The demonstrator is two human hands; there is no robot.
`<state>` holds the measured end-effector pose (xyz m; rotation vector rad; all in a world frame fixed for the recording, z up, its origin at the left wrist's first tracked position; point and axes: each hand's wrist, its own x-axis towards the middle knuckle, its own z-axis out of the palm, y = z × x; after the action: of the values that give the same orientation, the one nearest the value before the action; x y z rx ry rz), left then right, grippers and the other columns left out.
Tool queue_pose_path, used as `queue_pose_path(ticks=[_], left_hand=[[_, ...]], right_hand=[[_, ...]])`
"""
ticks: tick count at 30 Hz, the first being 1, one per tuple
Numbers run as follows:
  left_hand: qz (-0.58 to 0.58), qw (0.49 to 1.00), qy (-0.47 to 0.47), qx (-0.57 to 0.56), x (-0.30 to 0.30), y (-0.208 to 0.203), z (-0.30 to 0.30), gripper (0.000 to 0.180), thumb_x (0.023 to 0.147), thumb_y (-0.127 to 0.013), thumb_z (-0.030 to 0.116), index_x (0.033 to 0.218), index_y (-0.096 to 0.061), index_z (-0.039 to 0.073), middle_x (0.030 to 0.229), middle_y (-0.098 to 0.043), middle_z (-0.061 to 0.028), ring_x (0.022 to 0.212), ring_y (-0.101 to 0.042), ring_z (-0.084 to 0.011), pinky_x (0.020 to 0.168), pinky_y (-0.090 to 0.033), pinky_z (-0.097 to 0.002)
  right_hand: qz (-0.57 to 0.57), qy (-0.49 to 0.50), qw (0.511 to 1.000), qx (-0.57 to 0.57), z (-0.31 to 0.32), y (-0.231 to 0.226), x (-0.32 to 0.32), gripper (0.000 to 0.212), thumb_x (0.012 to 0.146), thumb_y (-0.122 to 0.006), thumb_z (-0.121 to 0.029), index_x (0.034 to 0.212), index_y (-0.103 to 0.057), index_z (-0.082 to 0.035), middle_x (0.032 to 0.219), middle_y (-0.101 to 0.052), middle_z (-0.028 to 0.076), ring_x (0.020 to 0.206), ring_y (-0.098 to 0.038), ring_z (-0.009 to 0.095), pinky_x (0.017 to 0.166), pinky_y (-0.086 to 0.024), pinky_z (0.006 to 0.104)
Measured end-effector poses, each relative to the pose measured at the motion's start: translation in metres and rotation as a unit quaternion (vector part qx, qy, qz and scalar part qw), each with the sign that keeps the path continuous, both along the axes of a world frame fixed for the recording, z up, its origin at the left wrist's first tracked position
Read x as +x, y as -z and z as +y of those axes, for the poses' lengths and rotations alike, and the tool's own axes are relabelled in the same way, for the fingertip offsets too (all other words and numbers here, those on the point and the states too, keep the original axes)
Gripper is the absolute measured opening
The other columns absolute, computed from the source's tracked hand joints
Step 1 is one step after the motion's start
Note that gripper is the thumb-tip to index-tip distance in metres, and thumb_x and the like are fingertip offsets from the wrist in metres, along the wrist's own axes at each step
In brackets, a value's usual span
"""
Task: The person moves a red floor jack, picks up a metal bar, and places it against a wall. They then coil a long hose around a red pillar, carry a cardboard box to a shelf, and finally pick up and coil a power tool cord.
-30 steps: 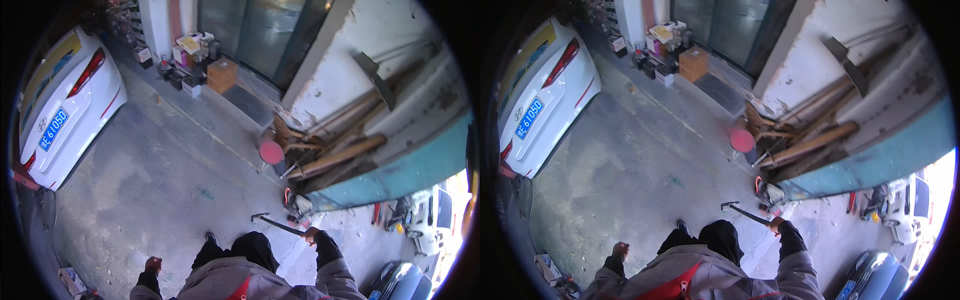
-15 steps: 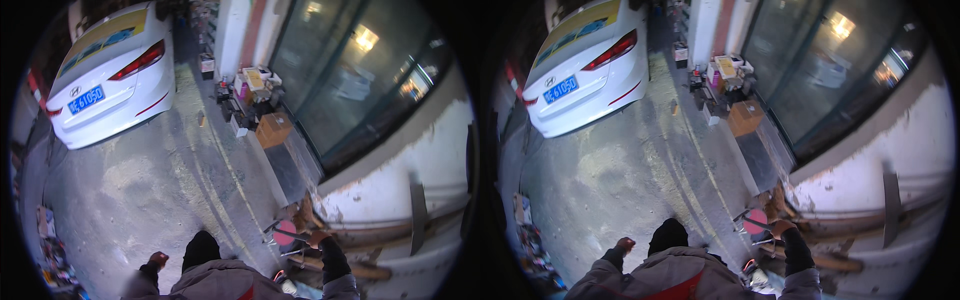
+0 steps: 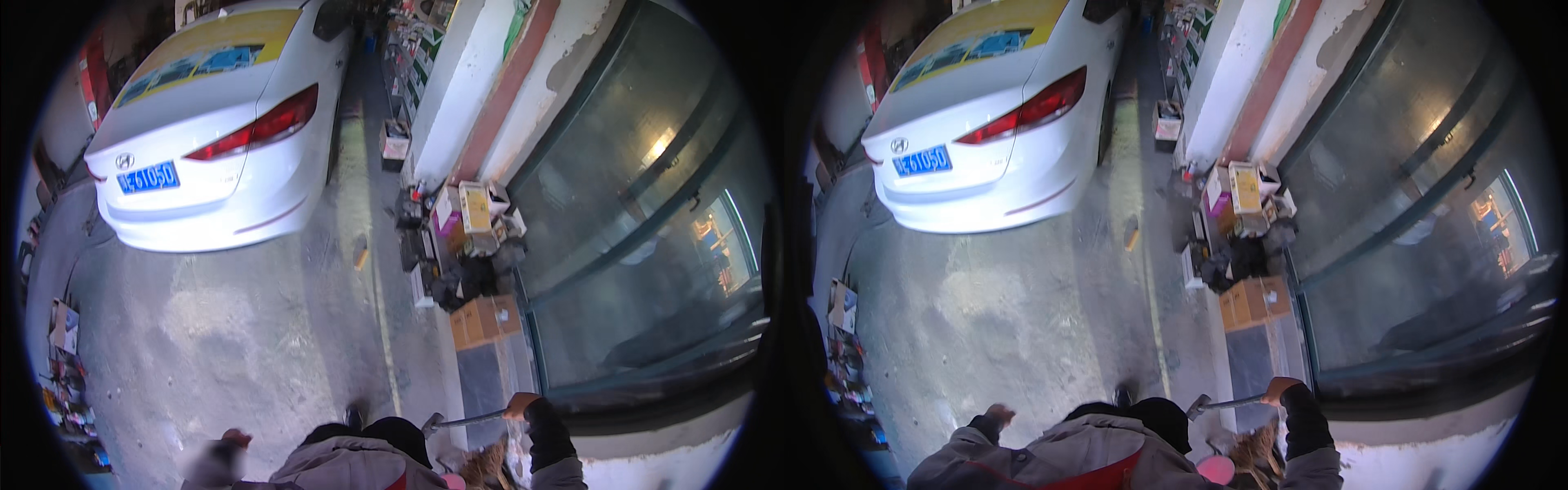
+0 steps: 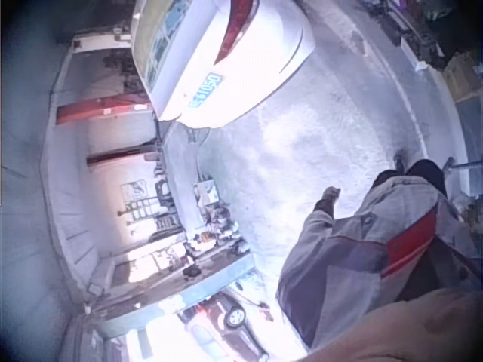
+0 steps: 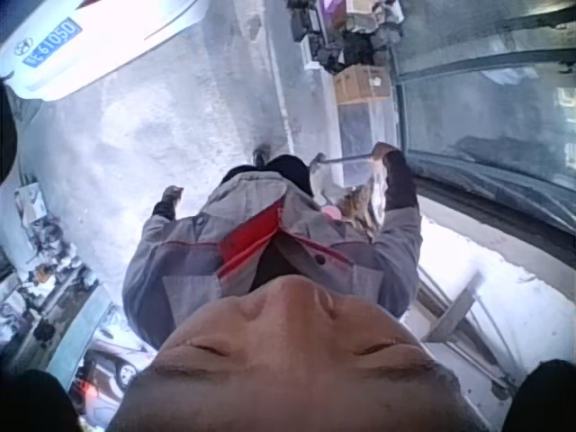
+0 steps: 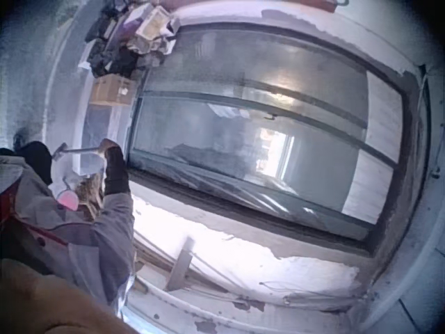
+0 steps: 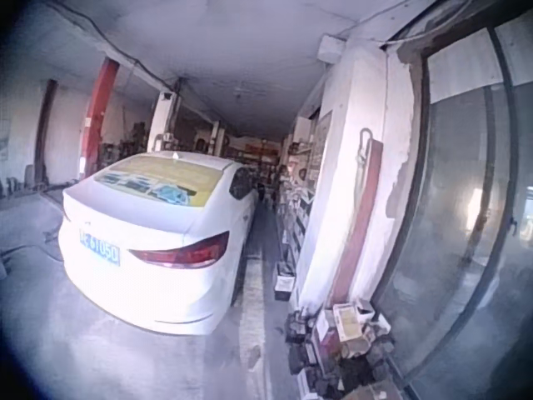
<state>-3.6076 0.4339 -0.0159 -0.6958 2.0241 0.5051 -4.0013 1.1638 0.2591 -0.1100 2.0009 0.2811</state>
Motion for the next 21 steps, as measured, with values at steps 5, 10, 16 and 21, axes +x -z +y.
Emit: queue_pose_path(ticks=[5,10,16,21], left_hand=[[0.372,0.925,-0.07,0.045,-0.308,-0.097,0.04,0.029,0.095,-0.056,0.034,0.097,-0.069,0.008,0.096,-0.07,-0.019,0.093,-0.067,-0.0377,0.08,-0.053,-0.0442],[0.395,0.907,-0.135,0.057,-0.452,-0.094,0.027,0.032,0.093,-0.058,0.035,0.098,-0.068,0.006,0.099,-0.071,-0.0182,0.092,-0.068,-0.036,0.079,-0.053,-0.0418],[0.039,0.997,-0.07,0.004,-0.419,0.024,-0.027,0.024,0.089,-0.054,0.027,0.099,-0.071,0.013,0.095,-0.072,-0.0152,0.095,-0.068,-0.034,0.082,-0.053,-0.0481],[-0.075,0.907,-0.41,0.064,-0.391,0.061,-0.009,0.037,0.095,-0.049,0.036,0.093,-0.072,0.008,0.078,-0.072,-0.0135,0.073,-0.07,-0.0306,0.073,-0.055,-0.0452]], right_hand=[[0.051,-0.142,0.989,-0.005,-0.075,-0.052,-0.161,0.047,0.089,-0.061,-0.046,0.102,-0.074,-0.004,0.105,-0.072,0.019,0.102,-0.068,0.035,0.089,-0.052,0.0456],[0.143,-0.208,0.968,0.004,-0.14,-0.083,-0.342,0.045,0.086,-0.063,-0.047,0.098,-0.076,-0.007,0.102,-0.073,0.016,0.098,-0.069,0.035,0.087,-0.053,0.047],[0.195,-0.171,0.965,-0.044,-0.199,-0.151,-0.569,0.038,0.086,-0.063,-0.046,0.096,-0.076,-0.011,0.097,-0.073,0.016,0.093,-0.069,0.036,0.084,-0.054,0.0465],[0.252,-0.232,0.933,-0.114,-0.246,-0.2,-0.755,0.032,0.089,-0.065,-0.036,0.088,-0.073,-0.006,0.073,-0.069,0.014,0.064,-0.068,0.029,0.065,-0.055,0.0423]])
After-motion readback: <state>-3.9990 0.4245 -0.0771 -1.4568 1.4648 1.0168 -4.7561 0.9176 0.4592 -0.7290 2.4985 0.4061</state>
